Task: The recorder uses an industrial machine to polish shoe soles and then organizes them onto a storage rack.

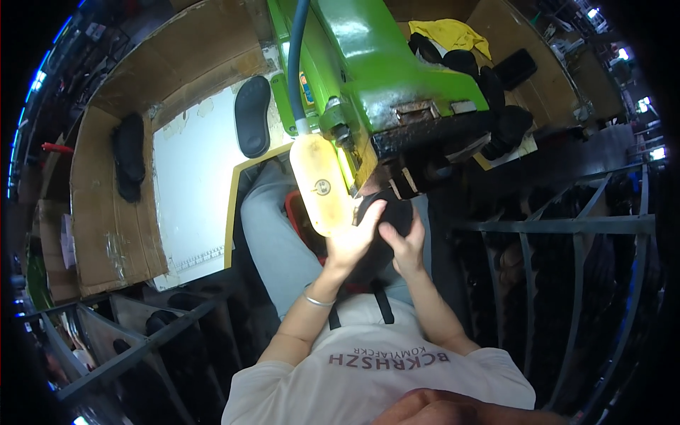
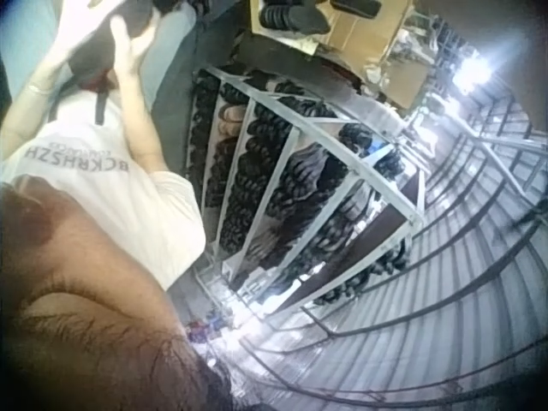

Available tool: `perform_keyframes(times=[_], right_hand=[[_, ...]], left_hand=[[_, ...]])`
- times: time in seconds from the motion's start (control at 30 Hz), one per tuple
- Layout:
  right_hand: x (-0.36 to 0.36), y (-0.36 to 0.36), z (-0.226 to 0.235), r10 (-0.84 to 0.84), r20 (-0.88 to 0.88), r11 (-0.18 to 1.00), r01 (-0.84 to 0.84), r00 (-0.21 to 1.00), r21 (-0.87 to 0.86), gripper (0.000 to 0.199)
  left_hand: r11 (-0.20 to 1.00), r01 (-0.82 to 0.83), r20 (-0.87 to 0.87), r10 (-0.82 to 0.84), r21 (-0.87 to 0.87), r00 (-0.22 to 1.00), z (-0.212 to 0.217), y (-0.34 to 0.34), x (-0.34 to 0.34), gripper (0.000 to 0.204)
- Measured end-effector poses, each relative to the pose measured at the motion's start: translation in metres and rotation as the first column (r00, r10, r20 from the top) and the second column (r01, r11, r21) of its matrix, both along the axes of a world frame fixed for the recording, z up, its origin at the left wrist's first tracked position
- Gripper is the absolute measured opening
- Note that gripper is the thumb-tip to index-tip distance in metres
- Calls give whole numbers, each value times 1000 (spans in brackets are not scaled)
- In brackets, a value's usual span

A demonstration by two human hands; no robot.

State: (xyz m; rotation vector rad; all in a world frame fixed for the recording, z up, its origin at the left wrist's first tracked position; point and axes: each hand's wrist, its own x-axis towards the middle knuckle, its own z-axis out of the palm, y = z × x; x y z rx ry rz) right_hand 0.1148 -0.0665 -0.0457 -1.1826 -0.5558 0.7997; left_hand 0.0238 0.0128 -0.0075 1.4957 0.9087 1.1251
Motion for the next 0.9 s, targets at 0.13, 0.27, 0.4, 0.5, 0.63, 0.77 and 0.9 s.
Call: perform_keyframes(times=[0.13,0.27,0.4,0.5,0.63,0.77,0.9], right_hand=[[-13,-69,-16,284,-256,899,-350,924,-264,44],[3,-107,-9,131,-351,958,-210,927,-197,32],[42,-97,19,34,-192,981,-70,981,-182,25],[65,-75,35,-3,-107,985,-15,994,-170,22],[93,-64,40,82,-45,986,-88,996,-144,21],[77,-72,15,169,-234,957,-216,957,-192,27],[46,-86,0,118,-333,986,-149,936,-70,26]], left_hand=[[990,-117,-5,118,73,993,-6,0,11,18],[991,-124,95,129,-58,987,-16,-13,3,8],[982,-84,231,122,-169,965,-19,-16,-5,12],[983,-72,239,112,-170,965,-16,-11,-11,16],[978,29,246,23,-208,969,-18,-11,-17,20],[992,17,181,6,-125,983,-37,-4,-8,19],[999,-17,118,22,-37,993,-52,2,2,16]])
